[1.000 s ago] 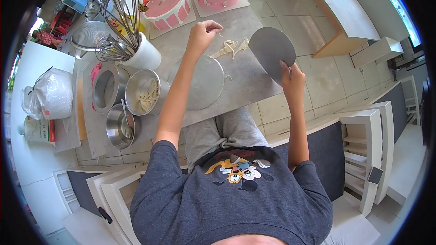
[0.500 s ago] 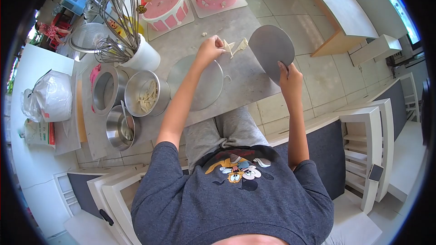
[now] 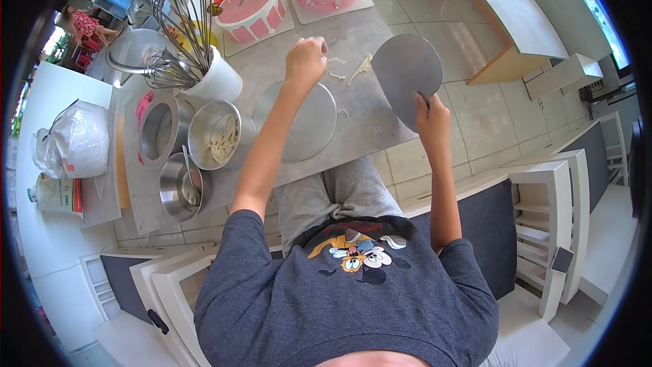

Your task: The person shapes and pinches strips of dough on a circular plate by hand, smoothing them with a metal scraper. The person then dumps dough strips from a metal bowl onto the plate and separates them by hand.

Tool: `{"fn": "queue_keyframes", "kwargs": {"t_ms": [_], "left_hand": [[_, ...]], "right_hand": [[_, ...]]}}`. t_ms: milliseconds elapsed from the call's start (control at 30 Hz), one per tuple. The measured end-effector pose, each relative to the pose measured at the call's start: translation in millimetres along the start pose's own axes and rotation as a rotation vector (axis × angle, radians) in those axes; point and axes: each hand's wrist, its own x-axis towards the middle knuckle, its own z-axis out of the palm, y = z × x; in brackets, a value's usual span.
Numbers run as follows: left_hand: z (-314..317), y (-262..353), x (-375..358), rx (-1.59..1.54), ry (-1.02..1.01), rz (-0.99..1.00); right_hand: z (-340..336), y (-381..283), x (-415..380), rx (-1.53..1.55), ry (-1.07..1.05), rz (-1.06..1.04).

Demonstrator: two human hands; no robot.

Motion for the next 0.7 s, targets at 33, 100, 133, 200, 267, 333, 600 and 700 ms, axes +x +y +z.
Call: {"fn": "queue_keyframes", "kwargs": {"t_ms": [33, 100, 133, 200, 267, 333, 600, 700], "left_hand": [[4, -1, -1, -0.042, -0.014, 0.021], [20, 3, -6, -0.089, -0.073, 0.035], [26, 5, -11, -0.139, -0.128, 0.044], [36, 6, -26, -0.16, -0.15, 0.051], [41, 5, -28, -0.184, -0.173, 0.07], [43, -5, -24, -0.488, -0.221, -0.224], [45, -27, -14, -0.871, 0.069, -0.289], [11, -17, -16, -0.98, 0.089, -0.27]], "right_hand": [[0, -1, 1, 0.002, 0.006, -0.001], [0, -6, -2, 0.028, 0.017, -0.003], [0, -6, -3, 0.03, 0.013, 0.0], [-1, -6, -1, -0.028, -0.031, 0.039], [-1, -8, -3, -0.024, -0.015, 0.027], [-2, -9, -4, -0.019, -0.001, 0.015], [10, 0, -8, 0.068, 0.052, -0.074], [10, -6, -9, 0.1, 0.08, -0.104]]}}
